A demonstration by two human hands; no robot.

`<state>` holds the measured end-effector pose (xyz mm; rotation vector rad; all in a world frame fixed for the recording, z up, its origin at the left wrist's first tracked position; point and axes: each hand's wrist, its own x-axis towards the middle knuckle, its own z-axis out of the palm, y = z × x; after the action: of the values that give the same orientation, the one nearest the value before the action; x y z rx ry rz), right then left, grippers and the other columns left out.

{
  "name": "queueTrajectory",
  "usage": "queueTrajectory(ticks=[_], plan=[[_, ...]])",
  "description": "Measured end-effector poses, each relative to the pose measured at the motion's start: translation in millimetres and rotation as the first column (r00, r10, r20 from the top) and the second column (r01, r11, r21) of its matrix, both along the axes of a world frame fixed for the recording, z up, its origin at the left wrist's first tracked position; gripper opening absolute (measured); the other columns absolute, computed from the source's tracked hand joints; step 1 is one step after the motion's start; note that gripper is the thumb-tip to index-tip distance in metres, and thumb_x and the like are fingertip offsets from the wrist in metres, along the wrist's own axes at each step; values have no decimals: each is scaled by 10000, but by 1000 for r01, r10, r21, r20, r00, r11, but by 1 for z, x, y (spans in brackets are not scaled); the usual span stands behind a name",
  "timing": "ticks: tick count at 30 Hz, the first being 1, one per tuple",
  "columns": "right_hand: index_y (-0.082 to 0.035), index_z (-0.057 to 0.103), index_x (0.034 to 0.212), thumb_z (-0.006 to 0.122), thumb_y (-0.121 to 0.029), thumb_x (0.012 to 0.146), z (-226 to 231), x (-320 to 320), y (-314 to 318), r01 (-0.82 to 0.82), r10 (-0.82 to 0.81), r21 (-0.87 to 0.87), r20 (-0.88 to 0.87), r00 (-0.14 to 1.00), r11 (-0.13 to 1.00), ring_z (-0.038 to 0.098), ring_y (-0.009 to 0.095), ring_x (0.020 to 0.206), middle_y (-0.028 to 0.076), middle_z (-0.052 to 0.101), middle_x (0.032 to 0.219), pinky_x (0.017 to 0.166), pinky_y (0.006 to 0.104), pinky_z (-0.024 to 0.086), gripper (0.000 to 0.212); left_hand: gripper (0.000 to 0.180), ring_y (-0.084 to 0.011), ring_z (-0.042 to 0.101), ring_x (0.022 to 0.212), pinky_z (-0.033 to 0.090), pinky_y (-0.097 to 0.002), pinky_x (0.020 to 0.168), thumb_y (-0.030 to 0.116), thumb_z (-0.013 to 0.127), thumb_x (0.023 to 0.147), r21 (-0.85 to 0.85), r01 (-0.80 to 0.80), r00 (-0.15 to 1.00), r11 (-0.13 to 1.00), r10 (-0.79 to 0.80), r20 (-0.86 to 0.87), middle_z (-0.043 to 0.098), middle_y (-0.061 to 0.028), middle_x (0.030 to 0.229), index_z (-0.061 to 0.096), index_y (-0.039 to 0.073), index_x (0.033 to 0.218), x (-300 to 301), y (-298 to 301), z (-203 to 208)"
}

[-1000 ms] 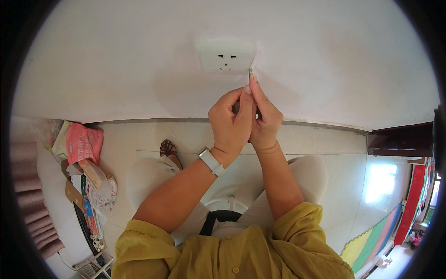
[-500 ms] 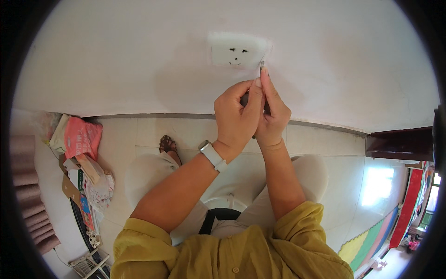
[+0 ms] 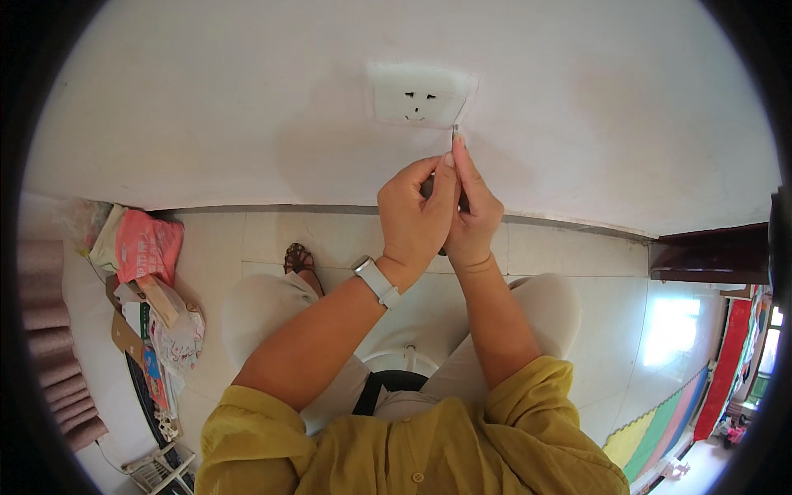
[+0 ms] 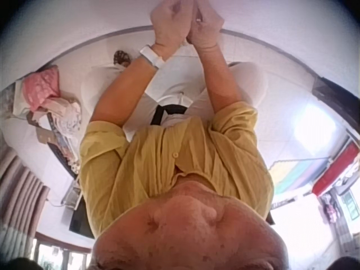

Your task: The person uses a screwdriver to tighten screws on a wall-mounted electrical outlet after placing a small piece of material behind it.

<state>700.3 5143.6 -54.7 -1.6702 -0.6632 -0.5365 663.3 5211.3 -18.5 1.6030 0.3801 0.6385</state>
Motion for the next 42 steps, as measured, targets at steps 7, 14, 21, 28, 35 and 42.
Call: queueTrajectory(ticks=[7,14,21,28,35,42], plan=[[-20,583,1232,547,59,850,-2,0,-4,22,-22,-29,23,1000,999,586,139,617,171,678,951,593,203,464,392,251,-105,493,519,412,-260,506,214,587,902,-39,-9,1000,999,9,-6,589,-55,591,672,-19,862,3,-4,-3],[-25,586,1229,554,62,835,5,4,-6,4,-3,-19,40,999,1000,578,153,606,163,676,934,594,215,468,404,232,-87,486,552,404,-249,518,189,586,903,-141,36,998,989,-42,-39,582,-39,606,665,-25,855,2,-2,-1],[-74,593,1232,560,63,832,6,1,-7,-12,12,-16,15,1000,1000,539,153,572,131,622,765,576,197,444,424,242,-62,470,555,391,-236,515,180,564,908,-73,11,1000,997,-9,24,567,-21,597,659,-36,853,-2,-7,1],[-64,593,1227,553,69,834,3,-1,-6,-37,42,41,-125,991,998,566,155,584,145,654,816,580,209,460,417,247,-62,457,544,387,-241,513,191,571,907,-127,67,997,990,-72,-34,563,-16,592,661,-31,846,0,0,-2],[-64,590,1231,536,67,842,13,-5,-6,5,-7,-71,-21,1000,997,592,176,621,162,667,866,613,228,477,414,266,-60,460,548,379,-247,501,204,572,909,-158,23,1000,987,-25,-11,556,-9,588,652,-28,808,-5,-2,2],[-64,563,1262,529,68,838,31,-5,-11,-75,68,-178,-47,997,981,574,197,634,141,637,828,616,254,471,444,243,-55,470,556,382,-228,504,187,561,908,-302,106,994,948,-94,52,555,8,616,645,-25,827,-1,3,-3]])
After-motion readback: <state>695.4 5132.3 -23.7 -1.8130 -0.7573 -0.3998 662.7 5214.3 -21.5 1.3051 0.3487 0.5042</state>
